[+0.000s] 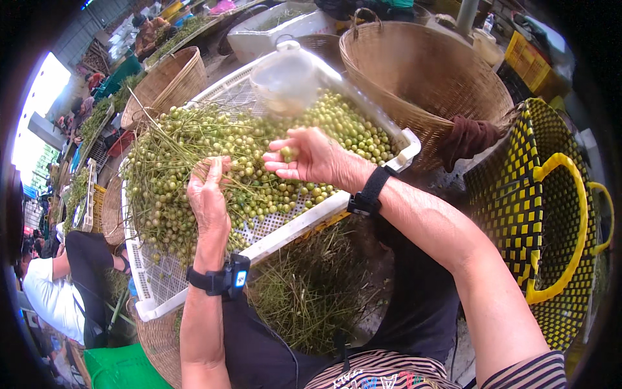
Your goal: Picking small green produce/seeds from stems into a tray.
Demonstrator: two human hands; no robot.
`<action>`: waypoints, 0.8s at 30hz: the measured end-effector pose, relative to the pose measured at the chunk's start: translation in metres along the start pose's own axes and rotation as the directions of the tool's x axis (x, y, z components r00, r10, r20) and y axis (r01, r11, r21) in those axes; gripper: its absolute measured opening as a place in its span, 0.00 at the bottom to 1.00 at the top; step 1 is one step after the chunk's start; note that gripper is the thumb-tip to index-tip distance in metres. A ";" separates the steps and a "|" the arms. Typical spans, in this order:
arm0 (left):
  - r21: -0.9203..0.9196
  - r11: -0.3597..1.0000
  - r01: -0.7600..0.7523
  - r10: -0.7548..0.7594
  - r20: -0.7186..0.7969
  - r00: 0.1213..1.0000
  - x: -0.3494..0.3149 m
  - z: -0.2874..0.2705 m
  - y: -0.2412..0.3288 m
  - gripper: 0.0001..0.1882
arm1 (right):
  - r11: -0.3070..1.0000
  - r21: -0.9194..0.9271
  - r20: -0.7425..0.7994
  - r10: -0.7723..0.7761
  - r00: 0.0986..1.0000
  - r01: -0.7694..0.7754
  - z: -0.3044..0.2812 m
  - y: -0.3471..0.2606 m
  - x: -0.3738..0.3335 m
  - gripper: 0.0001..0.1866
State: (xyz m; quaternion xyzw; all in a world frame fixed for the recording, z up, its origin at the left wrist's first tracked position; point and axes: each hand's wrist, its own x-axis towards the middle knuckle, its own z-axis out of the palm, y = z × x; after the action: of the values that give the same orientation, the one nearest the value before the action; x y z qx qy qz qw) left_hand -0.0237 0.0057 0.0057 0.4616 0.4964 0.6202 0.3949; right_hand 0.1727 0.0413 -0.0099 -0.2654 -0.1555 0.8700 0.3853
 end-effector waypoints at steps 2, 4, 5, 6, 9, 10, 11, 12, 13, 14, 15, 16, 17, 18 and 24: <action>-0.135 0.990 0.047 -0.040 0.056 0.998 -0.005 0.003 -0.003 0.07 | 1.000 0.018 0.006 0.015 1.000 -0.015 -0.001 0.001 0.001 0.16; -0.114 0.993 0.040 -0.034 0.053 0.998 -0.005 0.000 -0.003 0.07 | 0.997 -0.066 -0.053 -0.036 0.998 0.032 -0.003 0.000 0.002 0.15; -0.101 0.994 0.041 -0.036 0.054 0.998 -0.005 -0.002 -0.003 0.06 | 0.984 -0.166 -0.190 -0.093 0.977 0.062 -0.002 -0.002 0.004 0.14; -0.093 0.994 0.049 -0.046 0.035 0.998 -0.005 -0.004 -0.001 0.06 | 0.836 -0.545 -0.220 -0.219 0.951 0.067 -0.002 -0.008 0.005 0.14; -0.125 0.989 0.075 -0.071 0.031 0.997 -0.008 -0.010 0.002 0.05 | -0.549 -0.834 0.387 -0.658 0.645 -0.059 -0.019 -0.005 0.013 0.14; -0.144 0.985 0.097 -0.098 -0.002 0.995 -0.011 -0.008 0.005 0.04 | -0.468 -0.884 0.296 -0.592 0.750 -0.020 -0.028 -0.002 0.018 0.13; -0.145 0.983 0.112 -0.115 -0.009 0.993 -0.012 -0.010 0.006 0.04 | -0.378 -0.926 0.213 -0.498 0.840 0.011 -0.022 0.004 0.022 0.12; -0.146 0.981 0.128 -0.132 -0.017 0.991 -0.013 -0.012 0.007 0.04 | -0.313 -0.948 0.194 -0.418 0.887 0.059 -0.017 0.017 0.025 0.11; -0.147 0.979 0.143 -0.148 -0.025 0.989 -0.014 -0.015 0.007 0.04 | -0.427 -0.896 0.288 -0.360 0.887 0.118 -0.019 0.030 0.032 0.12; -0.160 0.976 0.150 -0.156 -0.025 0.987 -0.015 -0.019 0.007 0.03 | -0.519 -0.837 0.391 -0.350 0.851 0.172 -0.018 0.043 0.037 0.11; -0.162 0.974 0.158 -0.163 -0.016 0.986 -0.016 -0.017 0.007 0.03 | -0.609 -0.767 0.481 -0.336 0.810 0.203 -0.022 0.050 0.041 0.11; -0.165 0.972 0.167 -0.170 -0.006 0.985 -0.017 -0.015 0.007 0.03 | -0.631 -0.748 0.522 -0.369 0.769 0.205 -0.028 0.055 0.049 0.11; -0.163 0.972 0.172 -0.175 -0.005 0.985 -0.017 -0.015 0.007 0.03 | -0.639 -0.740 0.512 -0.336 0.791 0.207 -0.026 0.056 0.052 0.10; -0.173 0.971 0.166 -0.167 0.010 0.986 -0.019 -0.015 0.007 0.02 | -0.648 -0.732 0.500 -0.304 0.811 0.209 -0.024 0.056 0.055 0.10; -0.139 0.971 0.194 -0.195 0.004 0.981 -0.019 -0.022 0.008 0.02 | -0.400 -0.900 0.322 -0.344 0.882 0.172 -0.015 0.029 0.049 0.09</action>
State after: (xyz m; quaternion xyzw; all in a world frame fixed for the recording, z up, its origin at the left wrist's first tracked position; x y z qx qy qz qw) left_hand -0.0405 -0.0199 0.0079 0.3794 0.4968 0.6135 0.4825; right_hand 0.1373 0.0599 -0.0528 -0.4637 -0.8251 0.2440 0.2113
